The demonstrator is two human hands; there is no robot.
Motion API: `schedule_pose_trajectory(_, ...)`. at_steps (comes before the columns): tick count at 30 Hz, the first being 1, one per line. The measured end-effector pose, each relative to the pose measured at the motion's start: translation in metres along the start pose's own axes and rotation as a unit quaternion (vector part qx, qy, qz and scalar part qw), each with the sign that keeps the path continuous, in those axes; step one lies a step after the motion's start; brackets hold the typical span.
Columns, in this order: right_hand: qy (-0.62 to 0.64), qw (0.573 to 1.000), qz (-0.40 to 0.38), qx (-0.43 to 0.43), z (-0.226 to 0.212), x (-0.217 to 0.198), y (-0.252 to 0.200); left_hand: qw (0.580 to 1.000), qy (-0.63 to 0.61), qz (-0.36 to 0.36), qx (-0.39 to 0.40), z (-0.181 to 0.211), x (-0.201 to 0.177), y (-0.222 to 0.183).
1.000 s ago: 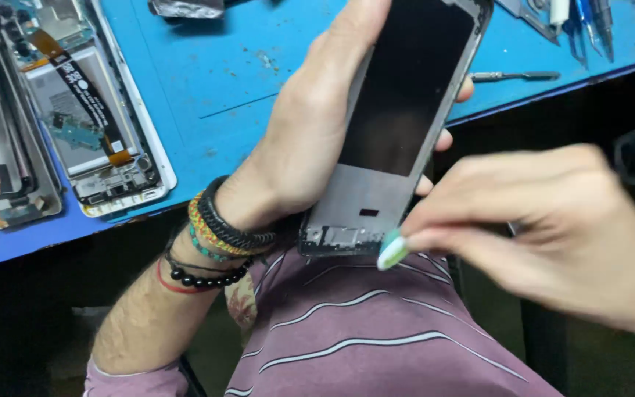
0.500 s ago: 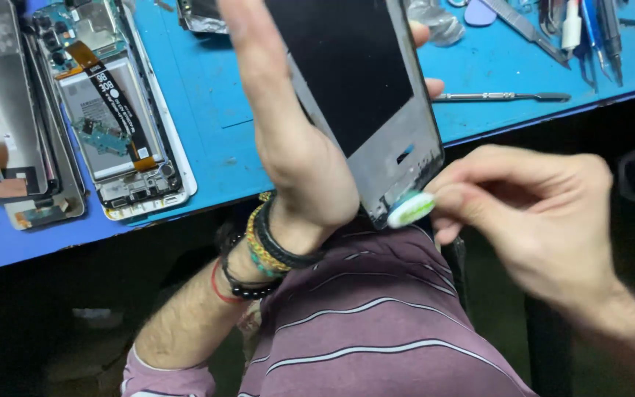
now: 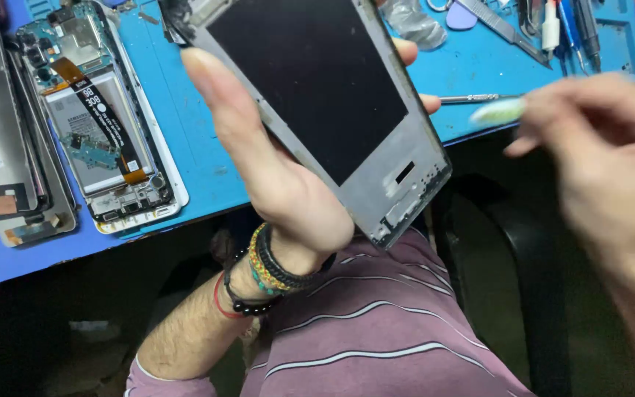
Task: Cleaning residue and adhesive from a smartphone frame using a scraper, brush, and solvent.
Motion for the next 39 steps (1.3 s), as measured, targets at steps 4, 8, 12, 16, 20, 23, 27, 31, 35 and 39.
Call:
schedule_pose_trajectory(4, 0.005, 0.999, -0.014, -0.03, -0.026, 0.004, 0.0, 1.0, 0.021, 0.005, -0.012, 0.01, 0.006, 0.008)
schedule_pose_trajectory(8, -0.006, 0.998, 0.035, 0.042, 0.054, -0.013, 0.015, 0.998, 0.042, 0.012, -0.035, 0.02, 0.008, 0.016)
schedule_pose_trajectory(12, -0.073, 0.996, -0.035, 0.042, 0.0, -0.022, 0.001, 0.974, -0.06, -0.03, -0.218, 0.0, -0.007, 0.024)
schedule_pose_trajectory(16, -0.052, 0.976, -0.186, -0.096, -0.065, -0.008, 0.007, 0.946, -0.092, -0.058, -0.306, -0.005, 0.002, 0.016)
schedule_pose_trajectory(20, 0.034, 0.943, -0.278, -0.179, -0.091, 0.012, 0.021, 0.957, 0.017, -0.053, -0.286, 0.0, 0.009, 0.006)
schedule_pose_trajectory(23, -0.09, 0.953, -0.236, -0.169, -0.092, 0.008, 0.053, 0.931, -0.01, -0.065, -0.36, 0.003, 0.009, -0.007)
schedule_pose_trajectory(27, -0.083, 0.98, -0.146, -0.102, -0.085, 0.003, 0.059, 0.911, -0.075, -0.045, -0.404, -0.012, -0.009, -0.012)
schedule_pose_trajectory(31, -0.048, 0.96, -0.219, -0.17, -0.07, 0.009, 0.064, 0.923, -0.063, -0.058, -0.374, -0.012, -0.02, -0.015)
schedule_pose_trajectory(35, -0.078, 0.965, -0.222, -0.115, -0.097, 0.013, 0.043, 0.879, -0.164, -0.044, -0.445, -0.013, -0.018, -0.033)
schedule_pose_trajectory(39, -0.044, 0.956, -0.242, -0.162, -0.08, 0.01, 0.046, 0.878, -0.111, -0.031, -0.465, -0.018, -0.019, -0.032)
Point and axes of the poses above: each hand's wrist, its own y-axis towards the middle knuckle, its own x-axis out of the palm, z = x × y, the point moved 3 cm from there along y, towards the middle knuckle, and after that the axes turned 10 degrees about -y, right-handed, at the moved point
